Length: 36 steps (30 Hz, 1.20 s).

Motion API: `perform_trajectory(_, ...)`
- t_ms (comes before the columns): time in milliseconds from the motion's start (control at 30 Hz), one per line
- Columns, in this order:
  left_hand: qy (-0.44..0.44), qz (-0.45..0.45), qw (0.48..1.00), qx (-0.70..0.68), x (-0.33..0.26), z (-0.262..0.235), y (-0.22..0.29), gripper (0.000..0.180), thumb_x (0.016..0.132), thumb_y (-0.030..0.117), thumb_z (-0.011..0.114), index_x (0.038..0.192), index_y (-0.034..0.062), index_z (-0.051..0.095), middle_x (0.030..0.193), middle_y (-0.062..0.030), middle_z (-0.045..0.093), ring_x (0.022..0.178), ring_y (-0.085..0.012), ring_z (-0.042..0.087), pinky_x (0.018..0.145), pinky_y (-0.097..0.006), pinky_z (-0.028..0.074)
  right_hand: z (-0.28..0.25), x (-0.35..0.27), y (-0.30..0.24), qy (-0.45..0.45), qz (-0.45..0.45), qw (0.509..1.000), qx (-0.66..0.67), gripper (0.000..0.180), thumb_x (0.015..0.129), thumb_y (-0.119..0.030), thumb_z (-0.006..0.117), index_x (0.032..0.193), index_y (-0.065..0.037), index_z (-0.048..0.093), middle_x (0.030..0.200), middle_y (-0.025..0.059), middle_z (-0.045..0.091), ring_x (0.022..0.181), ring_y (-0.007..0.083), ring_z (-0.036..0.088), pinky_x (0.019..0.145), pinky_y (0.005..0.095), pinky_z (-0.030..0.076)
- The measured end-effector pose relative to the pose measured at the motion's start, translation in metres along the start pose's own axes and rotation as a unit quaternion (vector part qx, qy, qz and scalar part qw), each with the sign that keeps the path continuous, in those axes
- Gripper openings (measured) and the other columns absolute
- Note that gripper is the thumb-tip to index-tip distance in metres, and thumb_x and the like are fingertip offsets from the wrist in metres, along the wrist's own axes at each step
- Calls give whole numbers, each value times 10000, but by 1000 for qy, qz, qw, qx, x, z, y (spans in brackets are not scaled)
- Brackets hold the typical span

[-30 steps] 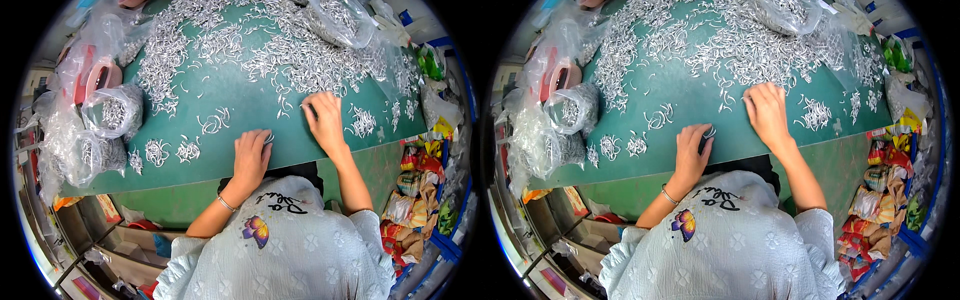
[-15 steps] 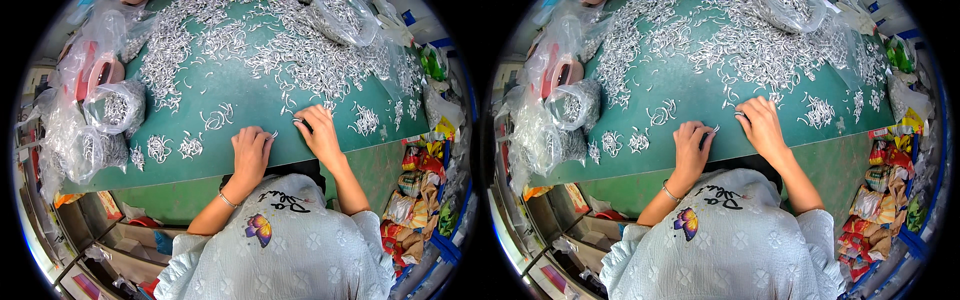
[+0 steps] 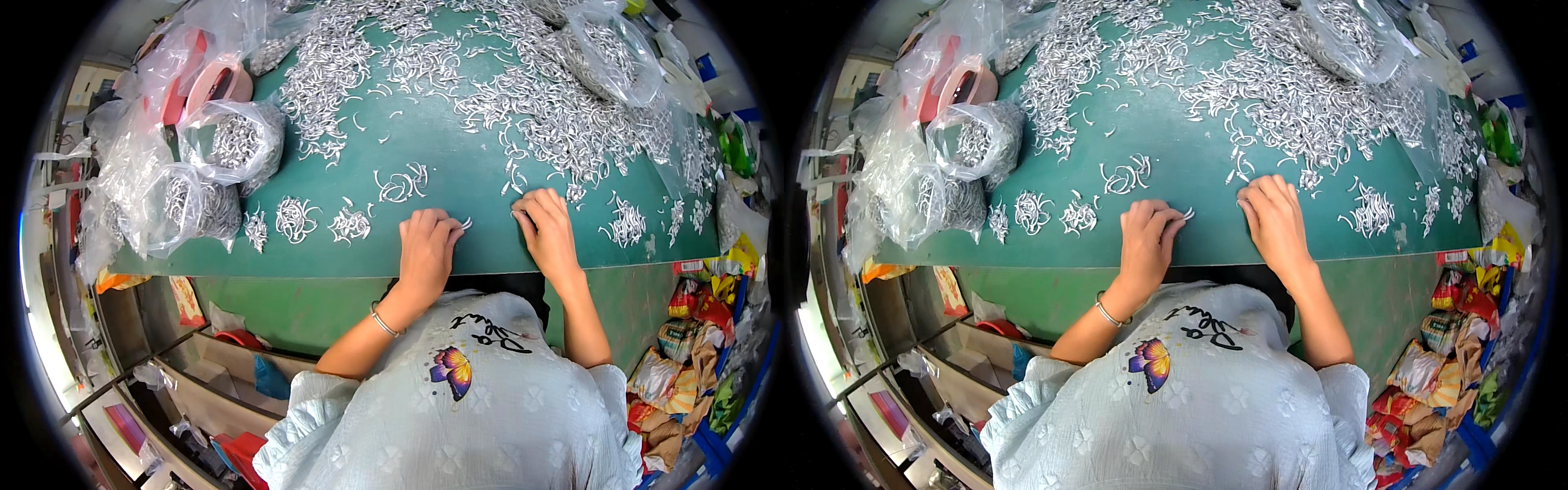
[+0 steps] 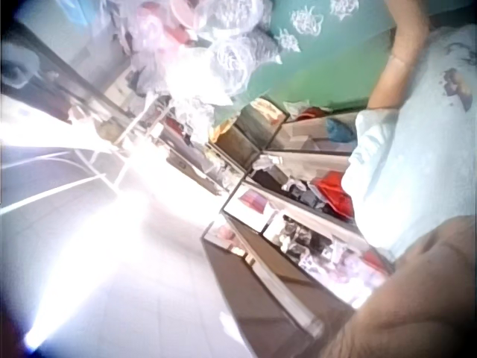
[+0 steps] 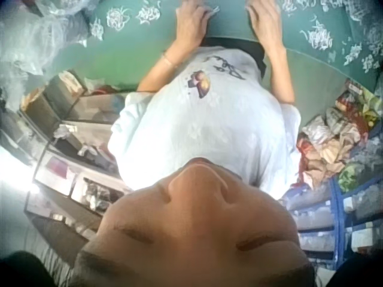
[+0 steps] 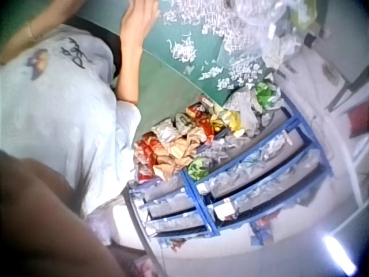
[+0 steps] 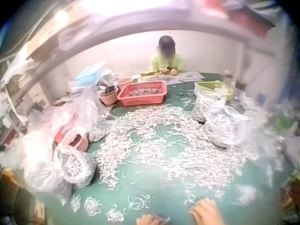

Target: The person sorts small, curved metal components by hand, picking them up from a large pile on a green table and placing selected items into their left hand or separate containers.

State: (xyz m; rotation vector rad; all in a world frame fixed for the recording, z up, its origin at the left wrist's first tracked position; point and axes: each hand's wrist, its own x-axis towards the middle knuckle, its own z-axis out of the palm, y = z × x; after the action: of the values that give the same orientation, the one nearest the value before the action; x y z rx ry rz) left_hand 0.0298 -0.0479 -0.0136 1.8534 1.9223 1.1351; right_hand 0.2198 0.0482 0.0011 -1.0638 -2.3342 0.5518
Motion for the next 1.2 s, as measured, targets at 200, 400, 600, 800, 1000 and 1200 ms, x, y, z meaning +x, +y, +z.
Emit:
perform_trajectory(200,3,-9,1000,-9,-6,-4,0,174,778,23,712,930,60,638,925,-76,577,885,-270,535,755,-372,373,1,5,-2,49,-15,999,-14,189,753,-47,716,923,-36,634,932,94,591,892,300,546,769,393,418)
perform_trajectory(400,-1,-25,998,-59,2,4,3,164,788,-6,698,932,34,630,937,-111,584,884,-292,551,781,-371,413,13,5,-30,-84,-122,988,37,358,796,-113,657,1146,-58,603,1090,78,578,1008,252,537,833,362,427)
perform_trajectory(600,-21,-21,996,-79,6,8,8,196,780,-15,713,956,13,631,980,-132,605,932,-307,567,828,-387,450,28,0,-18,-30,-138,990,5,158,755,-100,621,897,-32,638,870,54,558,883,227,534,770,349,439)
perform_trajectory(800,-13,-24,997,-74,7,6,17,355,788,9,725,1122,29,608,1066,-138,600,995,-314,567,867,-398,444,-34,-18,18,118,3,985,-129,110,806,-67,649,911,-72,682,914,83,646,874,267,604,763,387,480)
perform_trajectory(1000,-63,-1,998,-5,21,18,19,384,813,73,724,1172,37,595,1132,-141,582,1055,-318,540,906,-396,406,-80,-59,74,185,217,921,-264,191,809,-74,700,994,-28,692,952,113,635,891,311,564,825,401,441)
perform_trajectory(1200,-93,28,995,19,53,41,38,509,787,136,755,1233,32,535,1165,-149,546,1058,-323,515,867,-405,399,-44,-12,32,145,74,986,-28,240,795,-62,705,1033,-44,677,1032,105,610,951,292,540,843,387,425)
